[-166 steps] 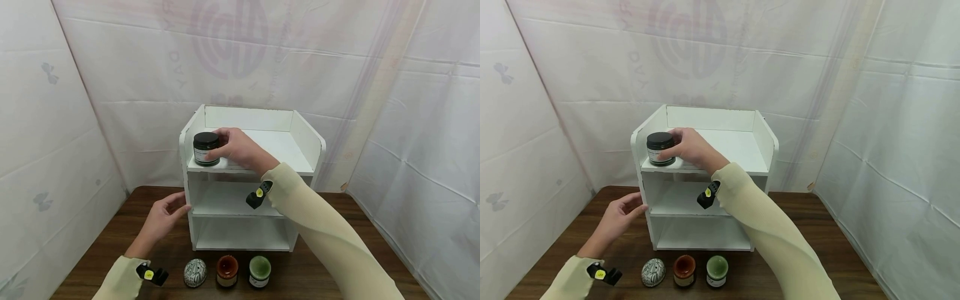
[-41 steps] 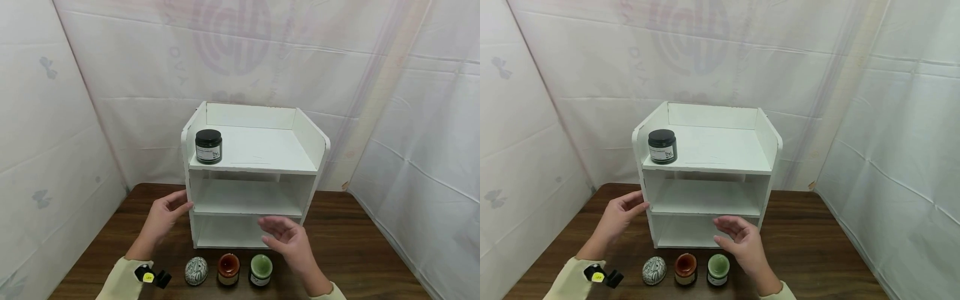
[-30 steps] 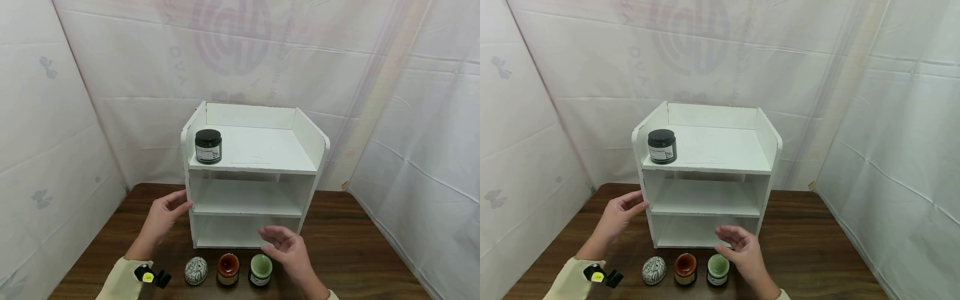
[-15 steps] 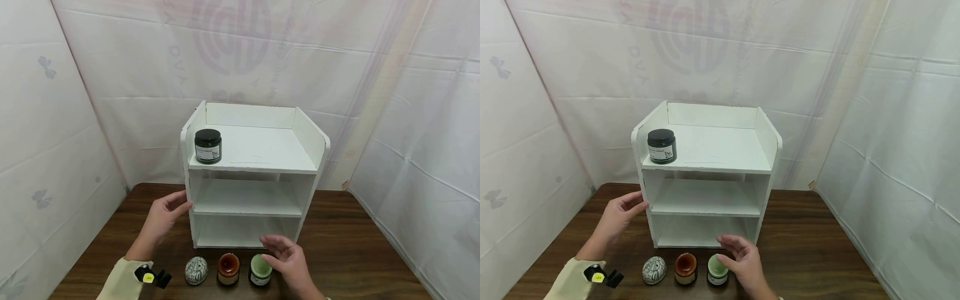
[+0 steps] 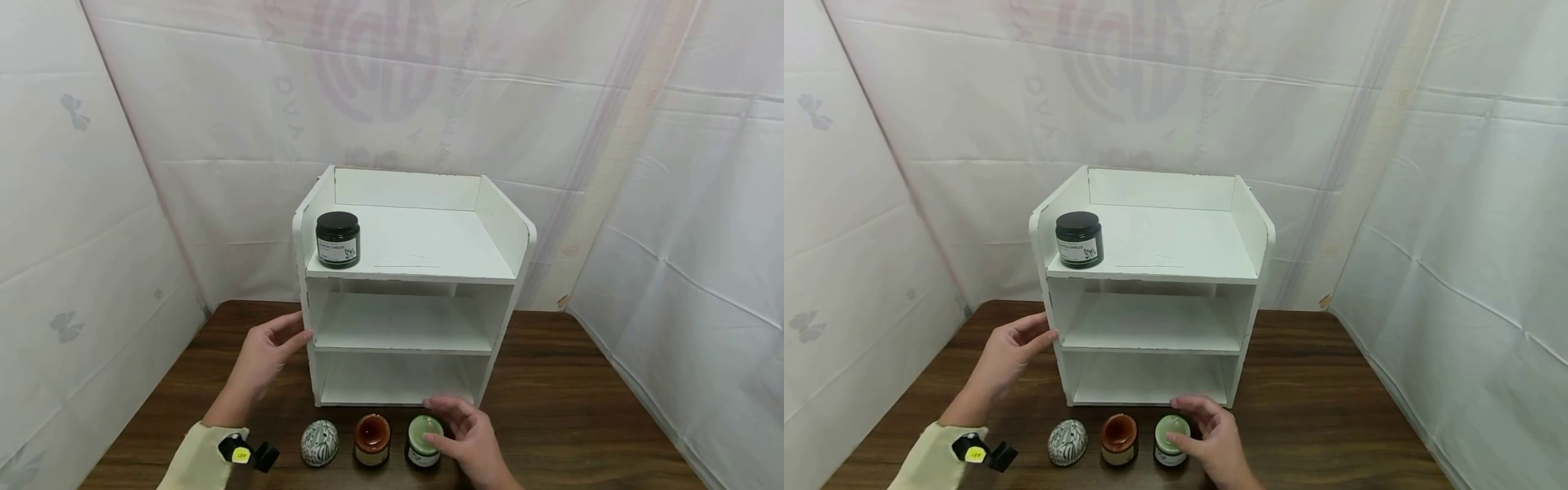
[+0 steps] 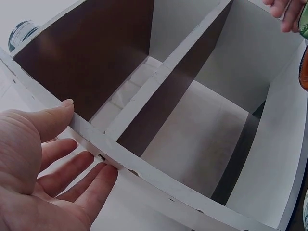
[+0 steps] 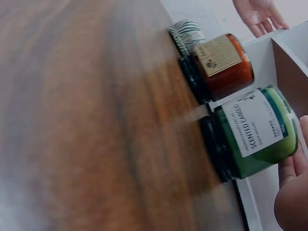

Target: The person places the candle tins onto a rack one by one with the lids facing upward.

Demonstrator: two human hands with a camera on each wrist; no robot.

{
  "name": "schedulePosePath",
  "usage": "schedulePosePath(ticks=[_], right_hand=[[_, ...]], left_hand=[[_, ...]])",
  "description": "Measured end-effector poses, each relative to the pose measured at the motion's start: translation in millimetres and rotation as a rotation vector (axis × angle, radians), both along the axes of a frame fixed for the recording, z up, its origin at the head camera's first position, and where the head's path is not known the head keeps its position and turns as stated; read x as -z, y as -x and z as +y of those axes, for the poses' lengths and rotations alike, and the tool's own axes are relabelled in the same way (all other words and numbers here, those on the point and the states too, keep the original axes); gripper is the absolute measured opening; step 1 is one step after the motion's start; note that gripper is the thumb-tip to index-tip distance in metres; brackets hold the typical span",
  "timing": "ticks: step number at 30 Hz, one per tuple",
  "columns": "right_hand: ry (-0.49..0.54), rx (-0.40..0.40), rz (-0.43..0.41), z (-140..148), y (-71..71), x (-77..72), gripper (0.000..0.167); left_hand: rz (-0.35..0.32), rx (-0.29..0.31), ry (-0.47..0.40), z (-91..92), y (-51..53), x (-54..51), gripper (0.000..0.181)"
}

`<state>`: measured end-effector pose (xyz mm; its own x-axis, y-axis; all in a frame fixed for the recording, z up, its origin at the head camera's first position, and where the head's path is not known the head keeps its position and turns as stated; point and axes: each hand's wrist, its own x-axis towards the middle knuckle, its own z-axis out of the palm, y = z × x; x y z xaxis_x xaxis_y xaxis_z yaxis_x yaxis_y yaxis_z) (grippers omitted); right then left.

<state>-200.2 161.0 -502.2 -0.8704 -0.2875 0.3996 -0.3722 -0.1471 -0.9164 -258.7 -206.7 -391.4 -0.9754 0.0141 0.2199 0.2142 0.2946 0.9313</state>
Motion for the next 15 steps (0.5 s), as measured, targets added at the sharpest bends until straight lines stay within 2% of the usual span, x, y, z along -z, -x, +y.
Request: schedulePosePath(ticks=[2,8,15], right_hand=[[-0.019,-0.001,-0.007,0.4,-0.2,2.2,0.046],[-0.047,0.001,-0.119,0.9,-1.0,4.6,0.051],[-0.102,-0.007,-0.160,2.1,-0.2,4.8,0.054]], left_hand=[[0.002,0.001,-0.001,0.1,0.0,0.1,0.058],[0.000,-0.001,-0.011,0.0,0.3,1.0,0.056],[0.001,-0.003,-0.007,-0.5,0.7,1.1,0.057]])
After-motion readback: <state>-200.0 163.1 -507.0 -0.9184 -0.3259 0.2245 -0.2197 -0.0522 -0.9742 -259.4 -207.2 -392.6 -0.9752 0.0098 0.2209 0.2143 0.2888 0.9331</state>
